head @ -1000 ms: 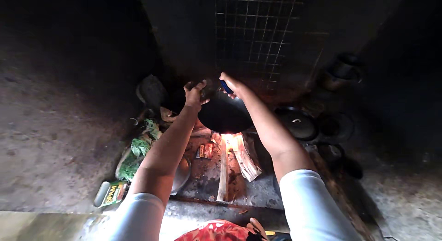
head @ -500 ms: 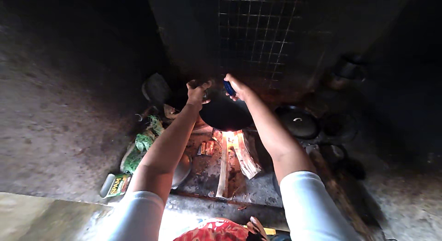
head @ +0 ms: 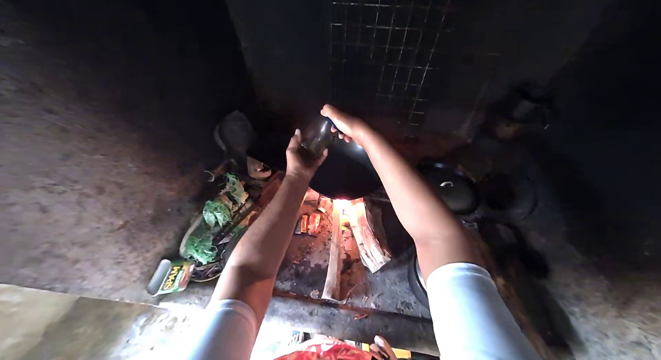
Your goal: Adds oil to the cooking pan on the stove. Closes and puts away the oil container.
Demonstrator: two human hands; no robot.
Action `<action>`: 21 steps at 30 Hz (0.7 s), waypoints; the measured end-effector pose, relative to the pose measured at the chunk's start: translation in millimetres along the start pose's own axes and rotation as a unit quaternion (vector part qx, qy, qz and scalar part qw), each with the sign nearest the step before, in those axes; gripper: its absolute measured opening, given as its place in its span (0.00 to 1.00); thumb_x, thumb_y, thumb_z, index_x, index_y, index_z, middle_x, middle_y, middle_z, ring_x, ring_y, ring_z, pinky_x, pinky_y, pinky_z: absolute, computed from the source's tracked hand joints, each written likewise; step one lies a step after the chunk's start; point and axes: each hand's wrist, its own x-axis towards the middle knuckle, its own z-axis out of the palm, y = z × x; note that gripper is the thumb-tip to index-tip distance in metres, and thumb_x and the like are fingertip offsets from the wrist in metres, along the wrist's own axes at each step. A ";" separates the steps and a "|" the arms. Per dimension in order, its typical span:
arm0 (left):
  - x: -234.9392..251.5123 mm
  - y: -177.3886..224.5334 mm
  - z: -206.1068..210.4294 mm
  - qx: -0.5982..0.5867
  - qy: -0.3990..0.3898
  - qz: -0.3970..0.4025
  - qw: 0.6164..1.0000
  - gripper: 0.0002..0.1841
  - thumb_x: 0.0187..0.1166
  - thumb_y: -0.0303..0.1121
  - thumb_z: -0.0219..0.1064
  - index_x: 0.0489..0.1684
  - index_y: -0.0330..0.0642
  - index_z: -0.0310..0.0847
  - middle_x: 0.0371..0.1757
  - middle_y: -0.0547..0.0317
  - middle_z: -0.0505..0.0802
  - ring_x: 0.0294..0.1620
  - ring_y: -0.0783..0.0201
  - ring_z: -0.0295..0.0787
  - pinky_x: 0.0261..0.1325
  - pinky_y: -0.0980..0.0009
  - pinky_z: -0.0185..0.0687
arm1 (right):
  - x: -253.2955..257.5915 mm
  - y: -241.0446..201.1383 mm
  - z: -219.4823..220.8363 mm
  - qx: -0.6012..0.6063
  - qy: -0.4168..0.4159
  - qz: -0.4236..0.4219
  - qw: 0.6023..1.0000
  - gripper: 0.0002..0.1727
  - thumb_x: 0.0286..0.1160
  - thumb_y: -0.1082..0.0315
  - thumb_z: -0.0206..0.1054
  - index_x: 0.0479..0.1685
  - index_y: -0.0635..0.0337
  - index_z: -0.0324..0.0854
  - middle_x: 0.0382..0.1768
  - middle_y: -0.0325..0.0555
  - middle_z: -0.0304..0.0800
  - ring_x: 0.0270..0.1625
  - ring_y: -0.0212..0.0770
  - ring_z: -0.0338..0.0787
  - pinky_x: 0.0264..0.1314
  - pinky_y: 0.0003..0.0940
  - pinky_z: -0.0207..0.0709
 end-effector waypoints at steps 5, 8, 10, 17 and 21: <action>-35.5 -1.2 -8.8 -0.142 -0.026 -0.006 0.989 0.32 0.86 0.63 0.48 0.73 0.45 0.71 0.64 0.40 0.86 0.59 0.43 0.89 0.58 0.43 0.88 | -23.1 -13.6 23.5 -0.050 0.176 -0.201 0.962 0.40 0.86 0.45 0.59 0.91 0.61 0.59 0.76 0.63 0.81 0.76 0.55 0.83 0.79 0.55 0.75; -77.9 11.1 -28.7 -0.130 -0.045 -0.009 0.990 0.32 0.85 0.64 0.48 0.73 0.48 0.72 0.62 0.43 0.88 0.56 0.46 0.90 0.54 0.46 0.90 | -37.1 -7.2 51.0 -0.192 0.236 -0.211 0.929 0.39 0.85 0.37 0.55 0.86 0.57 0.66 0.67 0.58 0.88 0.66 0.56 0.90 0.66 0.59 0.83; -122.1 22.5 -48.2 -0.073 -0.051 -0.010 0.996 0.32 0.81 0.68 0.52 0.67 0.54 0.77 0.56 0.51 0.90 0.48 0.54 0.92 0.47 0.55 0.93 | -48.7 -5.0 81.2 -0.233 0.207 -0.230 0.922 0.39 0.85 0.37 0.54 0.85 0.56 0.68 0.71 0.59 0.84 0.68 0.58 0.88 0.65 0.59 0.84; -283.1 78.9 -172.2 -0.110 0.016 -0.077 0.991 0.28 0.87 0.57 0.47 0.67 0.45 0.77 0.56 0.41 0.92 0.52 0.45 0.93 0.47 0.49 0.92 | -122.3 -10.8 213.7 -0.217 0.028 -0.418 0.882 0.33 0.85 0.45 0.52 0.76 0.62 0.77 0.62 0.62 0.89 0.55 0.59 0.94 0.53 0.61 0.87; -392.4 114.1 -254.4 -0.074 0.020 -0.065 0.995 0.27 0.85 0.57 0.45 0.55 0.47 0.83 0.49 0.47 0.94 0.46 0.51 0.94 0.43 0.54 0.92 | -156.3 -20.3 320.5 -0.160 -0.054 -0.583 0.795 0.43 0.81 0.35 0.44 0.63 0.68 0.85 0.52 0.60 0.93 0.48 0.51 0.95 0.46 0.50 0.89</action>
